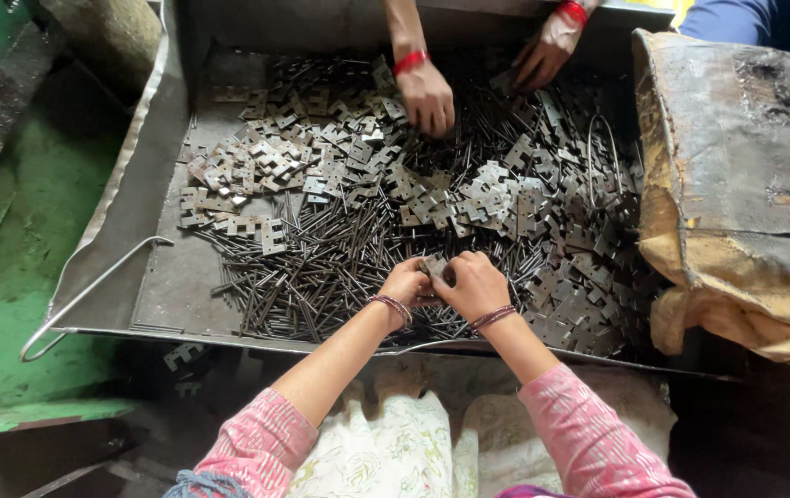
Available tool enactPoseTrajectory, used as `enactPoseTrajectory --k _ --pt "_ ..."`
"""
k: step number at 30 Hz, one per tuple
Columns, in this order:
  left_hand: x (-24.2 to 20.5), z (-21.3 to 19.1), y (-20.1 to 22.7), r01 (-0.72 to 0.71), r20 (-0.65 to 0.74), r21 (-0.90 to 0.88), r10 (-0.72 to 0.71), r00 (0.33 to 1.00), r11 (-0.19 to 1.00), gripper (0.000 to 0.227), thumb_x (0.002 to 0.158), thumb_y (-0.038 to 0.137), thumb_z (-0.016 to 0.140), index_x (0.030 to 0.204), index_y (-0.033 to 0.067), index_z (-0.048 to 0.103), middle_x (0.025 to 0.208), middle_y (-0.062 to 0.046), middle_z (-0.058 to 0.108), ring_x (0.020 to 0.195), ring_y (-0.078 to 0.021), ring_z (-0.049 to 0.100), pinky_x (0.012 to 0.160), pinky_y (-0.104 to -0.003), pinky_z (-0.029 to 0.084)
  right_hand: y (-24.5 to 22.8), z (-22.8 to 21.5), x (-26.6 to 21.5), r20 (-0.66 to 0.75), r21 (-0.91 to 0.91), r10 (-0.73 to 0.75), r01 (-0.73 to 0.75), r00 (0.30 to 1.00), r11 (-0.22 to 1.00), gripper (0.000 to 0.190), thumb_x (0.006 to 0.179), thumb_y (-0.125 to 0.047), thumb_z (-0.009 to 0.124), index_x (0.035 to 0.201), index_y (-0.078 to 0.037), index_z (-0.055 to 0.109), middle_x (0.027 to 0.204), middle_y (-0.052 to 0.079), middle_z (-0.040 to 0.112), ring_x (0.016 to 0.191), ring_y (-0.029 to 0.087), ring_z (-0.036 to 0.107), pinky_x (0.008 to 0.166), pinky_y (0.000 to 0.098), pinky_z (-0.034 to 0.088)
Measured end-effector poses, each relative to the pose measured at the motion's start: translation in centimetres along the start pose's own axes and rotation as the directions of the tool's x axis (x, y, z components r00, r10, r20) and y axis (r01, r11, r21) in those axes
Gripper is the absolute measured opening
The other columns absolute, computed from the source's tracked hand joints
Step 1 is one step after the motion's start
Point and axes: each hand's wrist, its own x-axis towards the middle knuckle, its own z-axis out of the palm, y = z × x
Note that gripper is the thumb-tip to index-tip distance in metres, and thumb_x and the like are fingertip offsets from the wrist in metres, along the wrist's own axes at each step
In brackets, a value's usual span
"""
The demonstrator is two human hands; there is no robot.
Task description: The person repeatedly picks up small metal plates and rods from a bin and inserts the rods into the plates by hand. The assembled units are placed back into the bin. Another person works alongside in the same bin.
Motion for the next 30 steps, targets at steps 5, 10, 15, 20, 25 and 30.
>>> enactPoseTrajectory --k 5,10,15,20,25,30 --pt "-0.4 0.2 0.4 0.017 -0.013 -0.06 -0.018 1.0 0.998 0.042 0.087 -0.002 0.048 0.125 0.0086 0.061 0.096 -0.007 0.071 0.084 -0.0182 0.071 0.077 -0.037 0.063 -0.6 0.0 -0.4 -0.02 -0.023 -0.08 0.079 0.997 0.997 0.026 0.084 -0.032 0.074 0.089 -0.007 0.075 0.094 0.009 0.069 0.096 0.03 0.064 0.078 0.0412 0.056" --pt "0.2 0.1 0.2 -0.011 0.013 -0.145 0.013 1.0 0.989 0.035 0.09 0.003 0.05 0.122 0.0073 0.062 0.096 -0.005 0.073 0.082 -0.0177 0.071 0.073 -0.036 0.062 -0.3 -0.4 -1.7 -0.168 0.017 -0.035 0.038 0.985 0.999 0.037 0.088 -0.031 0.072 0.116 -0.008 0.072 0.111 0.01 0.071 0.102 0.031 0.066 0.081 0.0419 0.056" --pt "1.7 0.0 -0.9 -0.094 0.04 -0.166 0.102 0.994 0.982 0.03 0.089 0.0 0.054 0.116 0.0049 0.065 0.091 -0.007 0.069 0.077 -0.021 0.069 0.069 -0.037 0.061 0.2 2.1 -2.2 -0.107 0.034 -0.108 0.112 0.988 0.993 0.058 0.084 -0.021 0.074 0.138 -0.005 0.06 0.121 0.017 0.067 0.103 0.038 0.064 0.085 0.044 0.054" --pt "0.6 0.5 0.0 -0.157 0.126 -0.118 0.172 0.977 0.981 0.034 0.086 -0.002 0.055 0.119 0.004 0.065 0.1 -0.003 0.073 0.09 -0.0149 0.071 0.079 -0.035 0.062 2.4 2.5 -1.5 0.005 0.063 -0.045 0.045 0.999 0.997 0.056 0.089 -0.011 0.072 0.143 -0.008 0.06 0.118 0.016 0.069 0.102 0.036 0.067 0.091 0.0423 0.055" --pt "-1.7 -1.8 4.8 -0.37 0.062 0.43 0.381 0.922 0.824 0.051 0.081 -0.001 0.056 0.131 0.0118 0.063 0.11 -0.008 0.079 0.102 -0.0168 0.075 0.086 -0.031 0.059 5.5 -5.0 -0.2 0.052 0.415 0.219 -0.221 0.974 0.882 0.049 0.089 -0.014 0.072 0.137 -0.016 0.067 0.117 0.01 0.076 0.095 0.017 0.073 0.08 0.031 0.058" --pt "-2.2 -14.0 11.6 0.116 -0.327 0.929 0.636 0.699 0.351 0.04 0.083 0.01 0.059 0.119 0.0173 0.074 0.113 -0.02 0.072 0.106 -0.0375 0.069 0.094 -0.047 0.055 10.1 -20.0 0.1 -0.176 0.301 0.542 -0.48 0.821 0.824 0.041 0.094 -0.035 0.073 0.133 -0.023 0.072 0.109 0.013 0.077 0.088 0.02 0.066 0.075 0.0361 0.054"
